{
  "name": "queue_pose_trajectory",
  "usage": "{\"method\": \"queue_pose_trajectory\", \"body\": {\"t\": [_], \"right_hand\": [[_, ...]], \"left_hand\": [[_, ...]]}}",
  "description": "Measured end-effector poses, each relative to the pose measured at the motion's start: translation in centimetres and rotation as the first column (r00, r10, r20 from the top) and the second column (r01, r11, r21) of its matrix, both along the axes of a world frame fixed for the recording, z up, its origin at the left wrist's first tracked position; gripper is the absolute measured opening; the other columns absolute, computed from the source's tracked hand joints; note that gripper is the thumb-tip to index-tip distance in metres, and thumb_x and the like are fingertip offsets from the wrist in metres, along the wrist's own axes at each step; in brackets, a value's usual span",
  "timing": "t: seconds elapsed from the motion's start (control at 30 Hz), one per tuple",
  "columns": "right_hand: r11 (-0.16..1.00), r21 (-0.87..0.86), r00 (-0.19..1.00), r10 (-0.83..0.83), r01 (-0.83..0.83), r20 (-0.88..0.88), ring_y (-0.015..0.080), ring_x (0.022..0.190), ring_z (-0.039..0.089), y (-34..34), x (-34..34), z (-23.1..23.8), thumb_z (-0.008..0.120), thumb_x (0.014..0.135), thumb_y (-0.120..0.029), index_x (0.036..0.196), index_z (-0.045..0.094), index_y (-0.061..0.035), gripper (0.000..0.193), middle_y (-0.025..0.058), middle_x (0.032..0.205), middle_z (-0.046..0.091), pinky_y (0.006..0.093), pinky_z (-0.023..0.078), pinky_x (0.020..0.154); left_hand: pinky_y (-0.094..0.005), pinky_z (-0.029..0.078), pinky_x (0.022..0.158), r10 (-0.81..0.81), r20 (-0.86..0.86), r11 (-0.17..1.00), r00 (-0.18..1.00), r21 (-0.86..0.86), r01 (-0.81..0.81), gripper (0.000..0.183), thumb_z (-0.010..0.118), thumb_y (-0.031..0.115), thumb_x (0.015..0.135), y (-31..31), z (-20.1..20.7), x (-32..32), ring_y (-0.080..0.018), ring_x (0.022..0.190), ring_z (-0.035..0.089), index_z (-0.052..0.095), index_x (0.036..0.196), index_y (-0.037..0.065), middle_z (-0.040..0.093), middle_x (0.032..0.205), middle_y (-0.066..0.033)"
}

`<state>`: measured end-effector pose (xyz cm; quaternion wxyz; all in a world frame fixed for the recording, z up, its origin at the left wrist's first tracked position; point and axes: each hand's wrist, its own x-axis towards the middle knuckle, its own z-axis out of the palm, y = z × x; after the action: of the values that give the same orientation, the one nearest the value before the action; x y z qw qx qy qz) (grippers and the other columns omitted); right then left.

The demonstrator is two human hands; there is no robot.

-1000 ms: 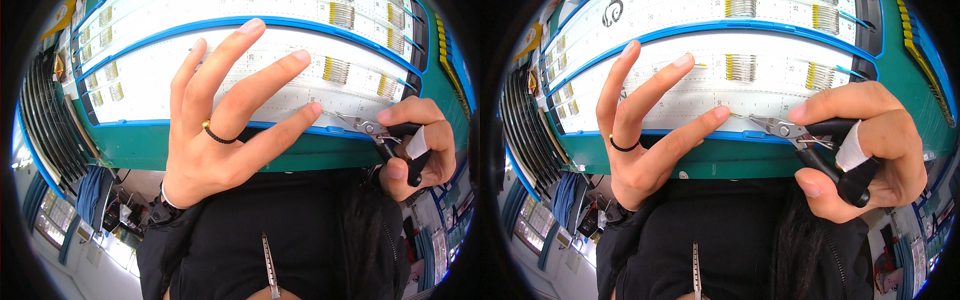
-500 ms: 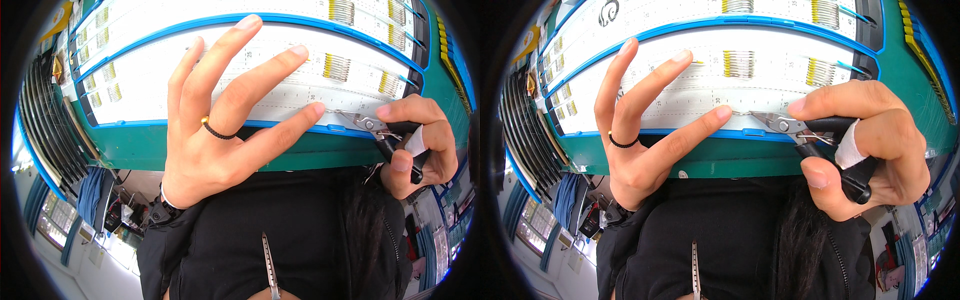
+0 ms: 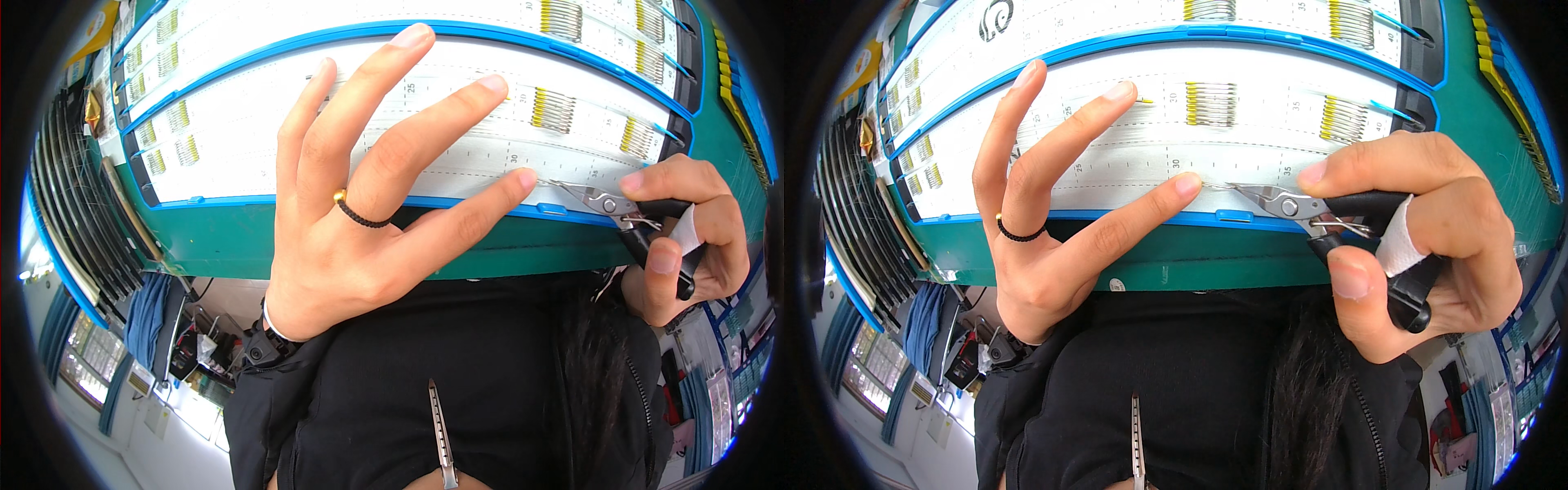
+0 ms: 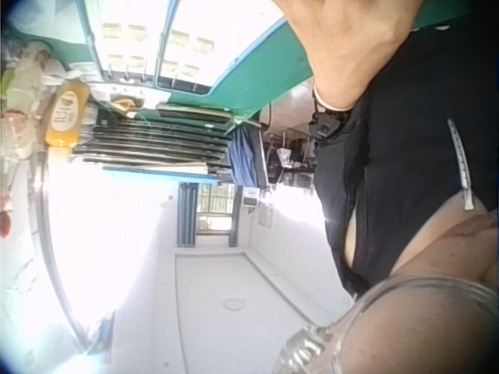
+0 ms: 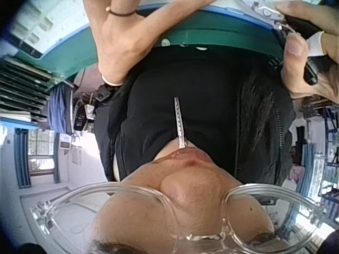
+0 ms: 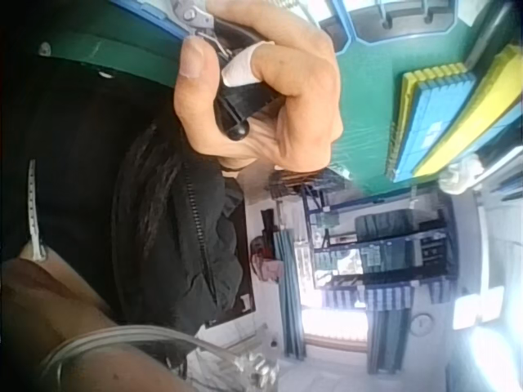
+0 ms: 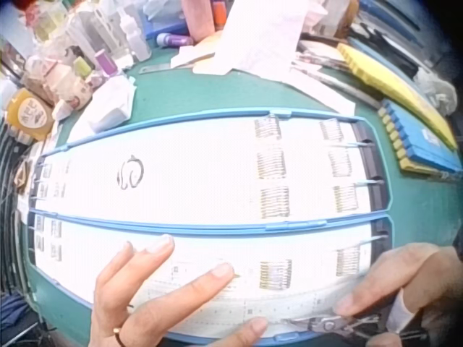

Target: Cutting the excess leads of electronic components mounted on a strip using side cutters.

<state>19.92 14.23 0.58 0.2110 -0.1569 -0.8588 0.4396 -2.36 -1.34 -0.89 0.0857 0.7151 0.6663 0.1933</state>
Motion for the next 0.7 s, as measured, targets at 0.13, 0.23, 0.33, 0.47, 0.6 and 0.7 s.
{"method": "queue_pose_trajectory", "body": {"t": [0.13,0.23,0.33,0.47,0.6,0.7], "right_hand": [[0.999,0.034,0.999,0.029,-0.030,0.013,0.0178,0.070,0.056,0.2,-0.1,0.1,0.055,0.088,-0.011,0.080,0.043,-0.0032,0.016,0.0272,0.096,0.065,0.0297,0.045,0.065],[0.998,0.038,0.999,0.041,-0.041,0.014,0.0180,0.071,0.057,0.3,-0.1,0.1,0.054,0.087,-0.010,0.080,0.044,-0.0032,0.014,0.0278,0.096,0.065,0.0296,0.045,0.065],[0.999,0.024,0.999,0.039,-0.039,-0.002,0.0176,0.071,0.057,0.3,-0.1,0.0,0.056,0.087,-0.010,0.079,0.044,-0.0038,0.015,0.0276,0.094,0.066,0.0292,0.046,0.065],[0.997,0.072,1.000,0.016,-0.015,-0.002,0.0172,0.069,0.057,0.0,-0.5,-0.1,0.059,0.086,-0.012,0.078,0.044,-0.0047,0.019,0.0266,0.093,0.066,0.0284,0.045,0.064],[0.999,0.035,0.999,0.024,-0.022,-0.037,0.0174,0.066,0.057,0.1,-0.4,-0.6,0.061,0.087,-0.015,0.077,0.044,-0.0049,0.023,0.0256,0.092,0.067,0.0278,0.045,0.063],[0.999,0.036,0.998,0.028,-0.026,-0.059,0.0171,0.065,0.056,0.1,-0.3,-0.9,0.062,0.087,-0.017,0.076,0.043,-0.0047,0.025,0.0258,0.092,0.067,0.0275,0.045,0.062]], "left_hand": [[-0.0374,0.042,0.108,0.004,-0.006,0.999,1.000,0.032,-0.004,0.041,0.078,0.017,0.068,-0.1,-0.4,0.1,-0.0346,0.136,0.035,0.074,0.104,0.034,0.056,0.132,-0.0029],[-0.0372,0.043,0.108,0.006,-0.013,0.999,1.000,0.036,-0.005,0.041,0.079,0.017,0.067,-0.1,-0.5,0.1,-0.0343,0.136,0.035,0.074,0.104,0.035,0.056,0.132,-0.0027],[-0.0370,0.043,0.108,0.006,0.003,0.999,1.000,0.046,-0.006,0.041,0.078,0.017,0.068,0.0,-0.5,0.2,-0.0340,0.136,0.035,0.074,0.104,0.035,0.056,0.132,-0.0030],[-0.0377,0.042,0.108,0.000,-0.009,1.000,1.000,0.027,0.000,0.040,0.079,0.017,0.067,-0.1,-0.4,-0.1,-0.0340,0.136,0.036,0.074,0.103,0.034,0.056,0.132,-0.0034],[-0.0388,0.040,0.109,-0.022,-0.013,0.999,1.000,0.036,0.022,0.039,0.079,0.017,0.065,-0.1,-0.4,-0.3,-0.0343,0.135,0.036,0.075,0.101,0.032,0.057,0.132,-0.0037],[-0.0394,0.039,0.109,-0.016,0.002,0.999,1.000,0.033,0.015,0.038,0.079,0.017,0.064,-0.1,-0.3,-0.3,-0.0345,0.135,0.038,0.076,0.099,0.030,0.057,0.132,-0.0042]]}}
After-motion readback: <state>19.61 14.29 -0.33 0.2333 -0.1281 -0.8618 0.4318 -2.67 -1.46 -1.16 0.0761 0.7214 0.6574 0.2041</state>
